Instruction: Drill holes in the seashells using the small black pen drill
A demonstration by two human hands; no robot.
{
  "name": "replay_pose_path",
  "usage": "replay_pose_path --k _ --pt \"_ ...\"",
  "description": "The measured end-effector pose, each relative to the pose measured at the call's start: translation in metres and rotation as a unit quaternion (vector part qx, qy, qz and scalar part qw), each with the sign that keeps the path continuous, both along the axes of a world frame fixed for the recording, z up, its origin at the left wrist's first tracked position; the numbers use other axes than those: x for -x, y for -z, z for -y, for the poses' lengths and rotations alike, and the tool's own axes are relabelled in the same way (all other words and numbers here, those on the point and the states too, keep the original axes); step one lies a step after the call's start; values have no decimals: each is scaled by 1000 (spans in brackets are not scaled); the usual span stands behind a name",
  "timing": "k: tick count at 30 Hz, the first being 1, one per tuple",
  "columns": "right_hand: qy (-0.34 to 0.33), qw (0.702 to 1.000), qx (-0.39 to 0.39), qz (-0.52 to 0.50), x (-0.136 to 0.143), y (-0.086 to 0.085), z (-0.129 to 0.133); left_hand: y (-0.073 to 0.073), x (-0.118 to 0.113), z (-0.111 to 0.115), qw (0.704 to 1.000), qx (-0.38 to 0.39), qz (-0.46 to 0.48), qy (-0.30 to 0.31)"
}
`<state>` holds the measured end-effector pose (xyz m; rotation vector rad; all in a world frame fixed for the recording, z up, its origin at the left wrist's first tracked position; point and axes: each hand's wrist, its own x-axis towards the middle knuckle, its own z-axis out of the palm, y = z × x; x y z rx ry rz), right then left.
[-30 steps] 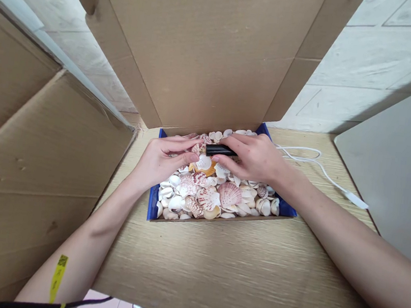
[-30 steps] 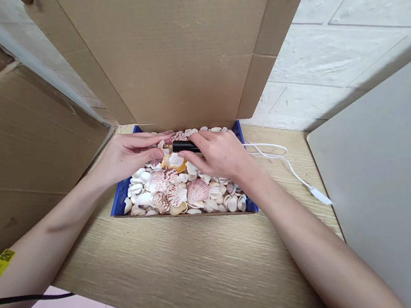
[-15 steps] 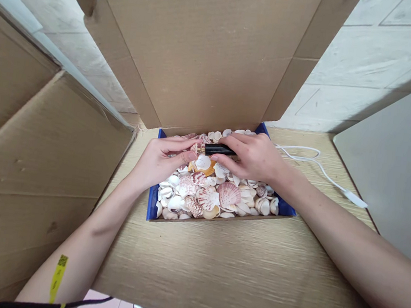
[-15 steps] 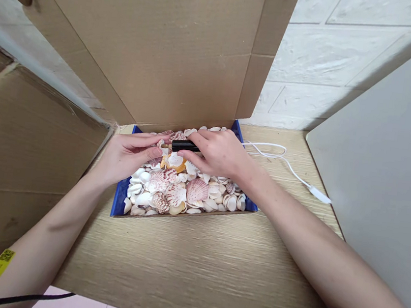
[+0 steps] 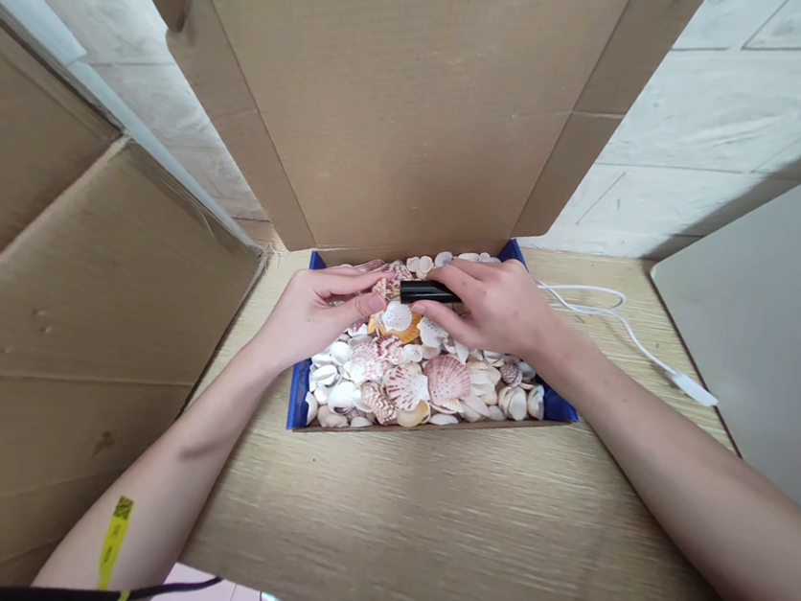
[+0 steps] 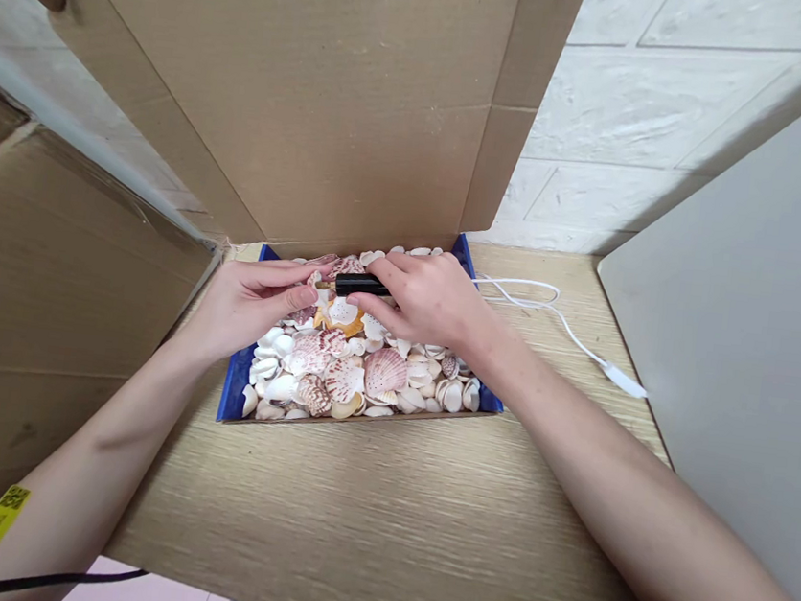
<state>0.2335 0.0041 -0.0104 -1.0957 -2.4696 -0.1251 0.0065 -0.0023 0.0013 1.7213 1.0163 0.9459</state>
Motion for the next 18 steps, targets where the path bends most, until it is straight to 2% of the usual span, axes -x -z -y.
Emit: replay_pose_path --k 5,12,18 --pt "3 1000 -8 2 0 -1 0 0 2 1 999 28 -21 -2" --pt "6 1000 -31 2 0 0 1 1 6 -2 997 23 -59 43" --pt "21 998 -52 -8 0 3 0 2 2 0 998 51 -28 -19"
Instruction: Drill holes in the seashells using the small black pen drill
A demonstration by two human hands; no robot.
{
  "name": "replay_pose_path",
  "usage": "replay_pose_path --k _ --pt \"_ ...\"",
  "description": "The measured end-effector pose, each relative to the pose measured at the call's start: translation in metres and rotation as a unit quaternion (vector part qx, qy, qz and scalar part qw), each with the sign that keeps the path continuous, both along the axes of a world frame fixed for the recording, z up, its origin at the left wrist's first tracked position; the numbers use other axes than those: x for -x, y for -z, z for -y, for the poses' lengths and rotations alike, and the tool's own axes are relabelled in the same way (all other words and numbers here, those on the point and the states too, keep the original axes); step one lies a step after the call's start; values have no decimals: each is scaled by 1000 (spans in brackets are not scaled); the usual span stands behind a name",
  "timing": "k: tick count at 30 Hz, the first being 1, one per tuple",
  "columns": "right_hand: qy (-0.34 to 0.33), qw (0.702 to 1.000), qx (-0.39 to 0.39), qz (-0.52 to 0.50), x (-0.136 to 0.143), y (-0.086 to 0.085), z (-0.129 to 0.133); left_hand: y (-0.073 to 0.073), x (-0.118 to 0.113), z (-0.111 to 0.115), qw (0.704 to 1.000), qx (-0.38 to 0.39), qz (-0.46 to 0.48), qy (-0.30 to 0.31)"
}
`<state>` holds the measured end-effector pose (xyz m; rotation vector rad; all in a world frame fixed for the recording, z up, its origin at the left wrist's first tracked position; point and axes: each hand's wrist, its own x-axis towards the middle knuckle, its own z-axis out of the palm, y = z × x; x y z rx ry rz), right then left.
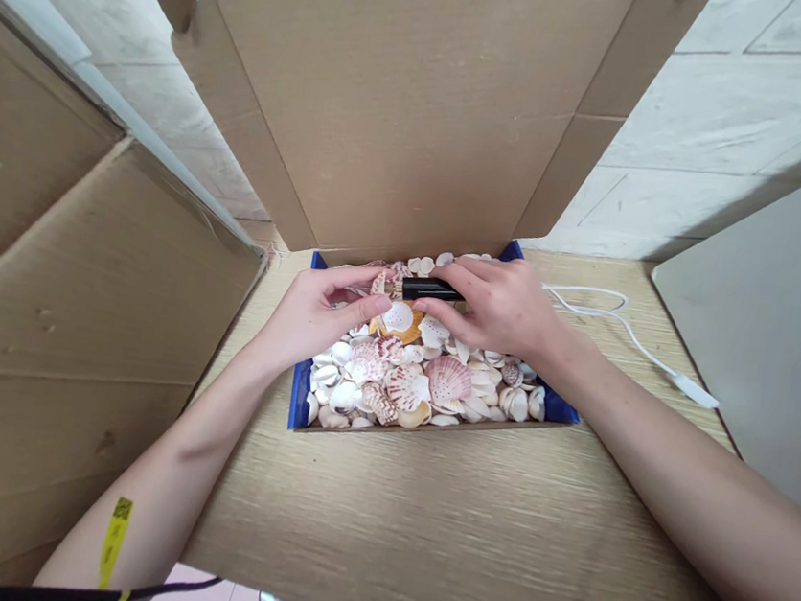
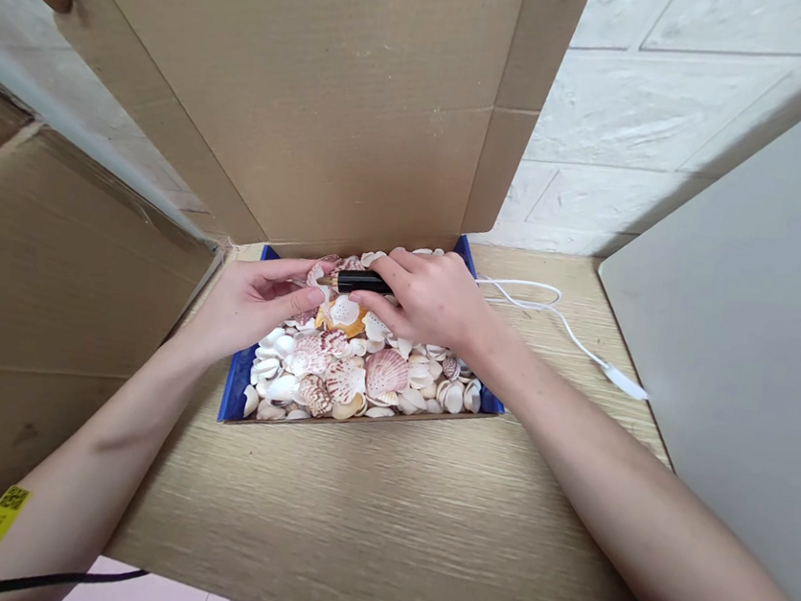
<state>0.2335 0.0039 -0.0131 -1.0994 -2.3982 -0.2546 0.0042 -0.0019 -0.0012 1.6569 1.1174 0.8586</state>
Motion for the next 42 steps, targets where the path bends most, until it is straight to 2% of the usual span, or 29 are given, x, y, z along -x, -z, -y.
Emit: replay_pose_path --k 5,18,28,42 --pt "22 999 -22 -15 -1 3 -2 0 -2 -2 998 -15 39 -45" --pt "48 998 -41 -21 -1 2 -2 7 1 -9 993 -87 57 -64" --pt "63 998 5 -7 0 1 -2 5 -2 -6 992 -33 113 -54" --pt "71 997 33 2 1 0 -1 8 -1 -6 991 -56 111 -54"
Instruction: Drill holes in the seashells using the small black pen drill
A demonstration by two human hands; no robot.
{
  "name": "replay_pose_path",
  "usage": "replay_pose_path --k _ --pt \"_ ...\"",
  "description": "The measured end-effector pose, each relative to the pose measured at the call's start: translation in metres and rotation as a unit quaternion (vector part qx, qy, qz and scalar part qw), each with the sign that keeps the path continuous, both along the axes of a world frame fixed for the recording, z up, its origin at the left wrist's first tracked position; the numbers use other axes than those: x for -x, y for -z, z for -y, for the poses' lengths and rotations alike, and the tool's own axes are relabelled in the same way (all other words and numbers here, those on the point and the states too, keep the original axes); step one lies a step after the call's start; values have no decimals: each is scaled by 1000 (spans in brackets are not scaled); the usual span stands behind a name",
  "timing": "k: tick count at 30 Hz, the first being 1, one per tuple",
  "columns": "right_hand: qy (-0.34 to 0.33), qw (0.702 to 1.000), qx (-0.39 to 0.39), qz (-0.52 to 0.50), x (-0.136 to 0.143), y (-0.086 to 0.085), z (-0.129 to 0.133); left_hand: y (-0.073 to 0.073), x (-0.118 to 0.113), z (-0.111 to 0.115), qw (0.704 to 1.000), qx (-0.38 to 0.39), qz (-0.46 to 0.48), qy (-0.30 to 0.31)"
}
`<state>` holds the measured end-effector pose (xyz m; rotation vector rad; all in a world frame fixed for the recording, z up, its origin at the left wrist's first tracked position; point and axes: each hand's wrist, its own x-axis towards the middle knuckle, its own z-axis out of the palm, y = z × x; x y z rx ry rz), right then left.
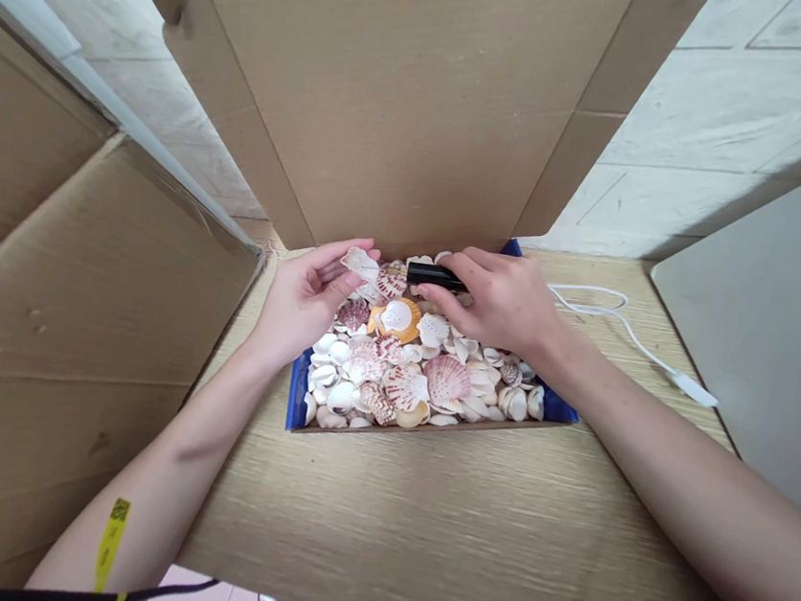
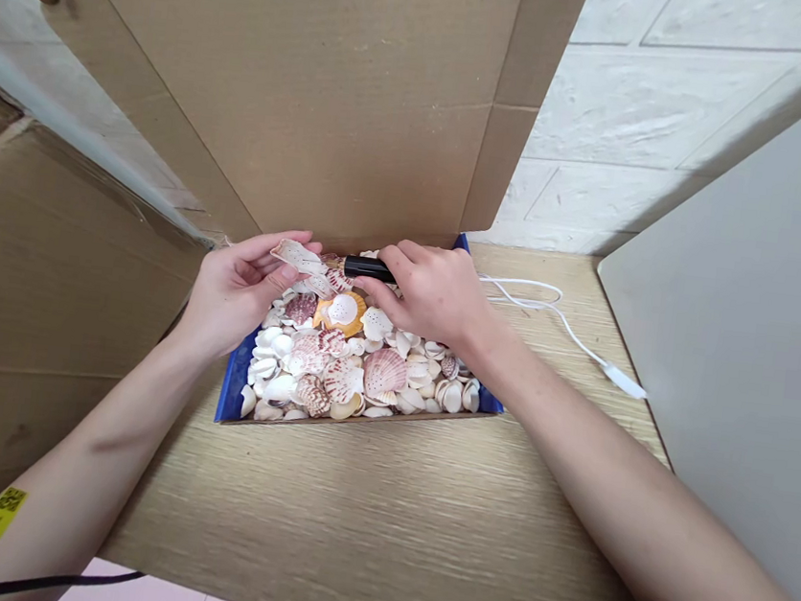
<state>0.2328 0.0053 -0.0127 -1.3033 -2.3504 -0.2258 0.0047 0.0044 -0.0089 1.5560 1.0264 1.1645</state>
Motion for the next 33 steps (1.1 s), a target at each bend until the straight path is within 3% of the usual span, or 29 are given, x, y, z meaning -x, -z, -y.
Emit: replay_pose_path --k 17,33 --pt "-17 1000 -8 0 0 -1 0 -5 0 3 999 15 -38 16" --pt "-29 990 -138 -23 -5 -3 -5 -7 2 3 995 54 -58 62"
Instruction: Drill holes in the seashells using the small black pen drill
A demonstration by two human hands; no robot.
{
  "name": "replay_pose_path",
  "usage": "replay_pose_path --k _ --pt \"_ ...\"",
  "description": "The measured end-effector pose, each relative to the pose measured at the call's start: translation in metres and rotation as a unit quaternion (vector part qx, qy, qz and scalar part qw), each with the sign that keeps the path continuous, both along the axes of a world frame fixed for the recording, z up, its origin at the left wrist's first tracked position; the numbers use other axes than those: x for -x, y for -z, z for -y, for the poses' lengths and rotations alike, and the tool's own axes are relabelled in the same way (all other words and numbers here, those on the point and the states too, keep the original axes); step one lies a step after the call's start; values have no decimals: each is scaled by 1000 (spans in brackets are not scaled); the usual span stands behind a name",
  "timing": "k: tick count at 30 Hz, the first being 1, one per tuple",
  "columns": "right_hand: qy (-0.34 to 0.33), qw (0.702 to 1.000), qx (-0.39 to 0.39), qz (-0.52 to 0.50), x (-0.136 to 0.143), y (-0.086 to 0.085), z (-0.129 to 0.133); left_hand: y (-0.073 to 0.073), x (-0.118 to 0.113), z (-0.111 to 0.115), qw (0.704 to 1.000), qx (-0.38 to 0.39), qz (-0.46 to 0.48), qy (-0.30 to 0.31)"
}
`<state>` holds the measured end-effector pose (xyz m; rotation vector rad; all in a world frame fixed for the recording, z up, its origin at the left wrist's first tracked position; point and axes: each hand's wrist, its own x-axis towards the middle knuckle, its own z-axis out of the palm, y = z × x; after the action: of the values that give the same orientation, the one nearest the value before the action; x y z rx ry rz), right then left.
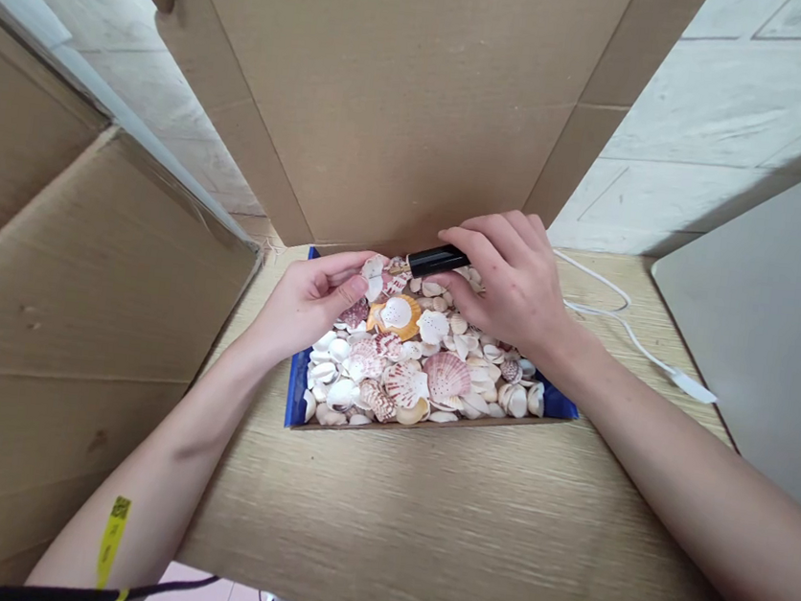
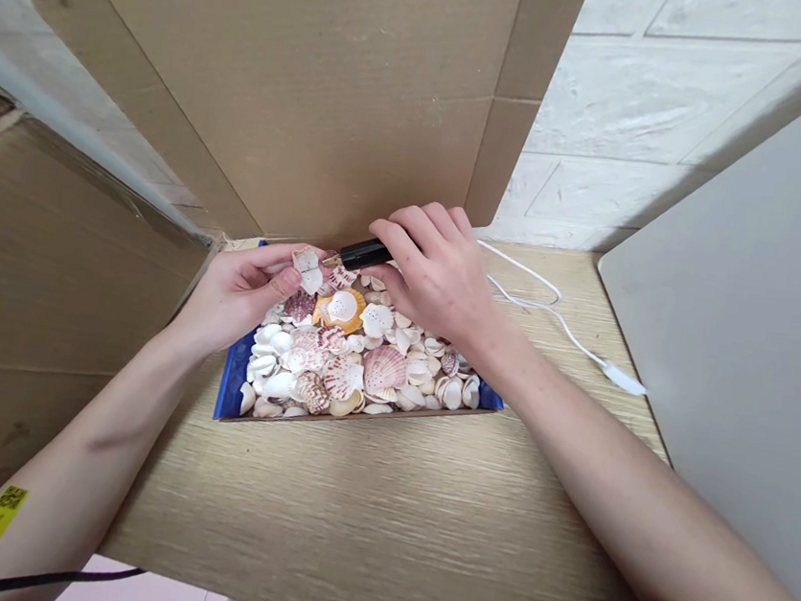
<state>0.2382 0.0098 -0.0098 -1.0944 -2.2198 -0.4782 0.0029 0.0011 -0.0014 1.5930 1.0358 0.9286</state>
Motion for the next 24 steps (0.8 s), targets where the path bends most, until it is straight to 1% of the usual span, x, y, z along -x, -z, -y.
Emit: replay_pose_path --k 4,9,12,14,17,20,24 --pt "1 999 27 -17 0 1 0 1 1 0 1000 12 -12 8" --pt "18 995 99 -8 3 2 1 3 2 -1 1000 8 -2 18" --pt "31 991 128 4 4 1 3 3 1 0 1000 3 7 9" --pt "28 990 137 11 4 1 3 3 1 -1 1000 3 9 1" --pt "10 992 124 16 3 3 2 2 0 -1 1000 -5 5 -13" --pt "0 996 91 21 1 4 1 1 -1 -2 1000 -11 6 -19" --pt "-6 999 33 27 0 2 1 0 -2 0 1000 3 11 -11"
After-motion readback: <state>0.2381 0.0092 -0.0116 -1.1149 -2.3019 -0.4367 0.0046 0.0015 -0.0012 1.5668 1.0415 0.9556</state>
